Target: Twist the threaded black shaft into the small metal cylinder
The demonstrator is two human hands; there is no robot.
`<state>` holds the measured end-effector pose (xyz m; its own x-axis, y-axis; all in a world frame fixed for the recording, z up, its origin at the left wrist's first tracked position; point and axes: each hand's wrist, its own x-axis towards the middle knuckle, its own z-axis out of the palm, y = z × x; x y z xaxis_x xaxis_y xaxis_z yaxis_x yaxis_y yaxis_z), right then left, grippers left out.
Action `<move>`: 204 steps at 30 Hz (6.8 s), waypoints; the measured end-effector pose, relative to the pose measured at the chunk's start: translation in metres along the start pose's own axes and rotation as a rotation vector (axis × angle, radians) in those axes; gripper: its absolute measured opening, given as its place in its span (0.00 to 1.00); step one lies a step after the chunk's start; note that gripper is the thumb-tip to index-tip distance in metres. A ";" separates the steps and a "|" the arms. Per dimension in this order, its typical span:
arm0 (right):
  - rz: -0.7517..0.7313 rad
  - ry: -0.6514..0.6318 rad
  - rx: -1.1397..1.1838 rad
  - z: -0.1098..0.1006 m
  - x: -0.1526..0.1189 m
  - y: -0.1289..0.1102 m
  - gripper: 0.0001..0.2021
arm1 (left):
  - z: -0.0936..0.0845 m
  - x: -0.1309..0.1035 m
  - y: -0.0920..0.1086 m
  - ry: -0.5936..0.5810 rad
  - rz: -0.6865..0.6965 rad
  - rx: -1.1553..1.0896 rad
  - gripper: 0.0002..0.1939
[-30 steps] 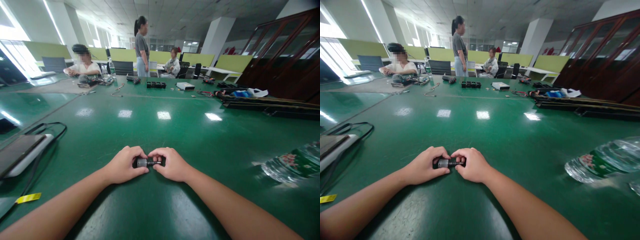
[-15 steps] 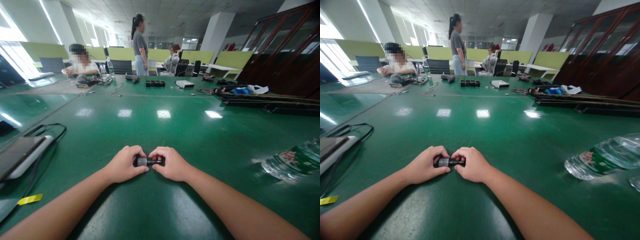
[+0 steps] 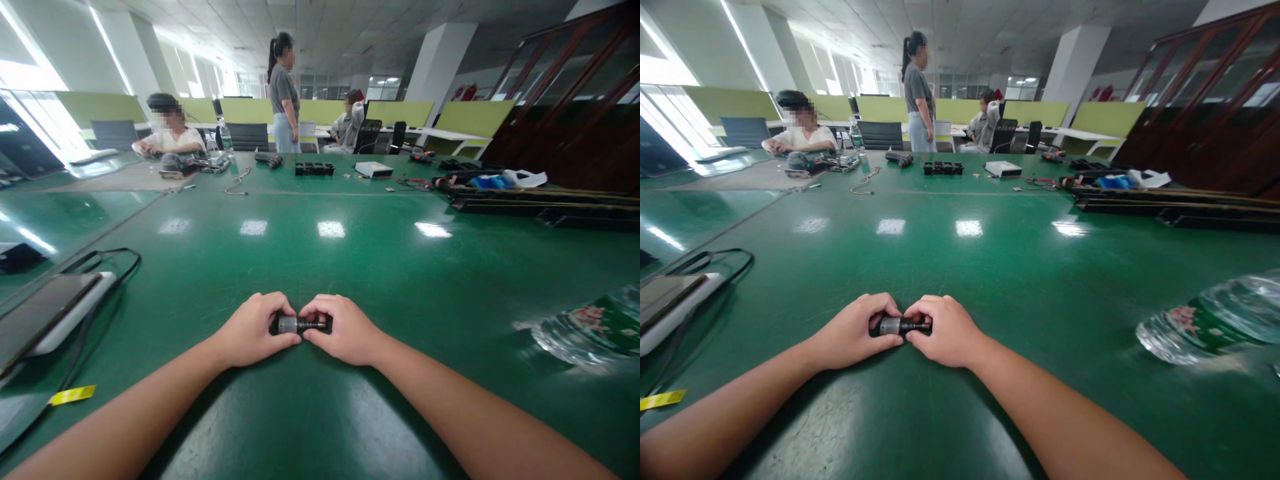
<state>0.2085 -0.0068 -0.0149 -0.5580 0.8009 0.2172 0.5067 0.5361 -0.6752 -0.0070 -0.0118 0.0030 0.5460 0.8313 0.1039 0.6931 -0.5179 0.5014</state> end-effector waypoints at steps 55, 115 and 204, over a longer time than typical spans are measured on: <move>0.067 0.071 -0.037 -0.026 -0.005 0.024 0.03 | -0.001 -0.001 -0.004 -0.020 -0.106 -0.061 0.13; -0.085 -0.015 -0.019 -0.004 0.000 0.004 0.08 | 0.001 0.000 0.002 -0.030 -0.067 -0.043 0.12; 0.184 0.198 -0.100 -0.012 0.000 0.015 0.02 | -0.006 -0.001 -0.015 0.070 -0.011 -0.062 0.11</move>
<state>0.2237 0.0044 -0.0167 -0.3164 0.9186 0.2370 0.6553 0.3923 -0.6455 -0.0209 -0.0038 0.0000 0.5033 0.8498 0.1566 0.6671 -0.4974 0.5546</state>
